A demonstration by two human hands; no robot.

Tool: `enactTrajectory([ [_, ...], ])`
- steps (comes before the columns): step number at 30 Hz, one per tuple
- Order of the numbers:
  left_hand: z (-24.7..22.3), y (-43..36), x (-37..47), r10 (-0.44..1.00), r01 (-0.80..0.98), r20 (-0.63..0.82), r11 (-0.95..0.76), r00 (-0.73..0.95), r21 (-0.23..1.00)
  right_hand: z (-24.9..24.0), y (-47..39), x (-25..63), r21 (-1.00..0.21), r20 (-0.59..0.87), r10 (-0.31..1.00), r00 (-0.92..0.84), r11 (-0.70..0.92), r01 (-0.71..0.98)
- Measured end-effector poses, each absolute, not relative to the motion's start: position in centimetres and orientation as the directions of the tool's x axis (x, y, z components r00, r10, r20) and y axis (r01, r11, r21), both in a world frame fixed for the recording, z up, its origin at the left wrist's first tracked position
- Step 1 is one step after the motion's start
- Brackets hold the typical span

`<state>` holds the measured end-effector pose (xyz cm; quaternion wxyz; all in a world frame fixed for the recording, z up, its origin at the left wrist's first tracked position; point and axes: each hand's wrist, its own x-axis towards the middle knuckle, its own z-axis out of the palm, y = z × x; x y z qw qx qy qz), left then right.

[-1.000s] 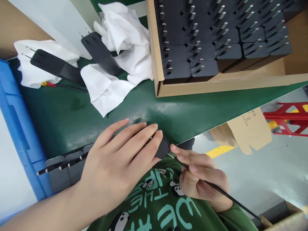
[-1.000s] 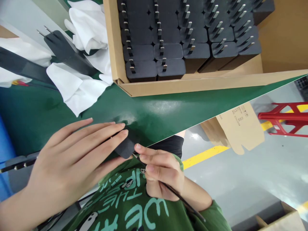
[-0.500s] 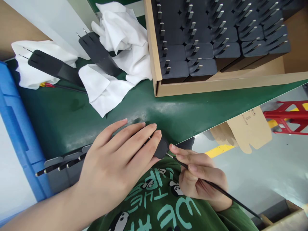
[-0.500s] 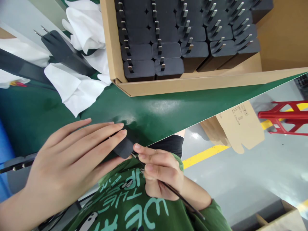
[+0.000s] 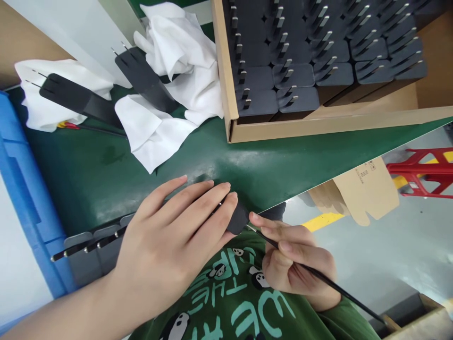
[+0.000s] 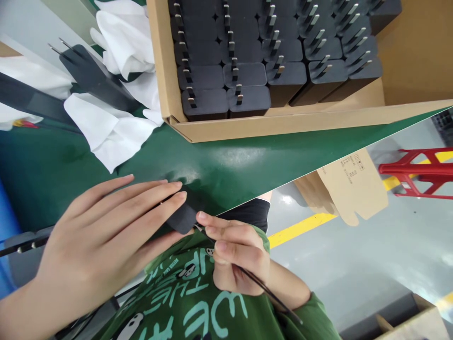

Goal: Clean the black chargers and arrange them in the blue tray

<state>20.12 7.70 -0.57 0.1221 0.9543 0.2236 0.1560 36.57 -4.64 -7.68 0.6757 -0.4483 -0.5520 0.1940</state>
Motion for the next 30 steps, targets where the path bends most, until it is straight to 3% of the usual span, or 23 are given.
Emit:
enactTrajectory([
  [30,-0.66,7.68,20.15,0.460,0.386,0.265,-0.877,0.848,0.287,-6.85,-4.43,37.08,-0.851,0.524,0.815,0.247,0.489,0.191],
])
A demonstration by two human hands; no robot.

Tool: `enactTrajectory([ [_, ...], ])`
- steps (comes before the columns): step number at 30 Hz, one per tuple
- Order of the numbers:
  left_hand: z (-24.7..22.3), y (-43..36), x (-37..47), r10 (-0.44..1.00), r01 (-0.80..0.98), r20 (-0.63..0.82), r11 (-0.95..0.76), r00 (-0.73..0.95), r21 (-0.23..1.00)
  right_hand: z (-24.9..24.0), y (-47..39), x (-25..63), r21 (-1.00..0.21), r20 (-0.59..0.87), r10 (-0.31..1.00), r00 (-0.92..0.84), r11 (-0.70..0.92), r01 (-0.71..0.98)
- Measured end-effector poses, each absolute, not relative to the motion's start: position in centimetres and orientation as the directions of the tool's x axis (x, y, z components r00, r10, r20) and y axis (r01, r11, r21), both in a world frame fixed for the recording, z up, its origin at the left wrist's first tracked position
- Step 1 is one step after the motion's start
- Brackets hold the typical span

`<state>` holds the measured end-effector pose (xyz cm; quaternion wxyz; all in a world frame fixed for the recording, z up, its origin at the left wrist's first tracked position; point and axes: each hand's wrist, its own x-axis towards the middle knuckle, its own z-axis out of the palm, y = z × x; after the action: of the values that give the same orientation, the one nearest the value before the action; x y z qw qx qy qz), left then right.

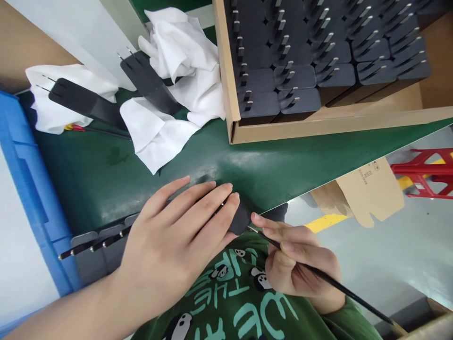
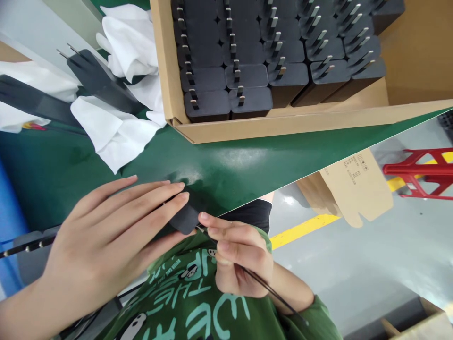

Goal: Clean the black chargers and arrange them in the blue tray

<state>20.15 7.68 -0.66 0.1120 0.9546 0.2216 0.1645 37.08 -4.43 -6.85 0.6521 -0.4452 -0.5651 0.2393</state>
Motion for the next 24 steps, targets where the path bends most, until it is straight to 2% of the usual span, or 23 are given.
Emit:
enactTrajectory([
  [24,-0.58,7.74,20.13,0.462,0.399,0.252,-0.878,0.850,0.265,-6.62,-4.72,37.30,-0.863,0.503,0.835,0.223,0.468,0.190],
])
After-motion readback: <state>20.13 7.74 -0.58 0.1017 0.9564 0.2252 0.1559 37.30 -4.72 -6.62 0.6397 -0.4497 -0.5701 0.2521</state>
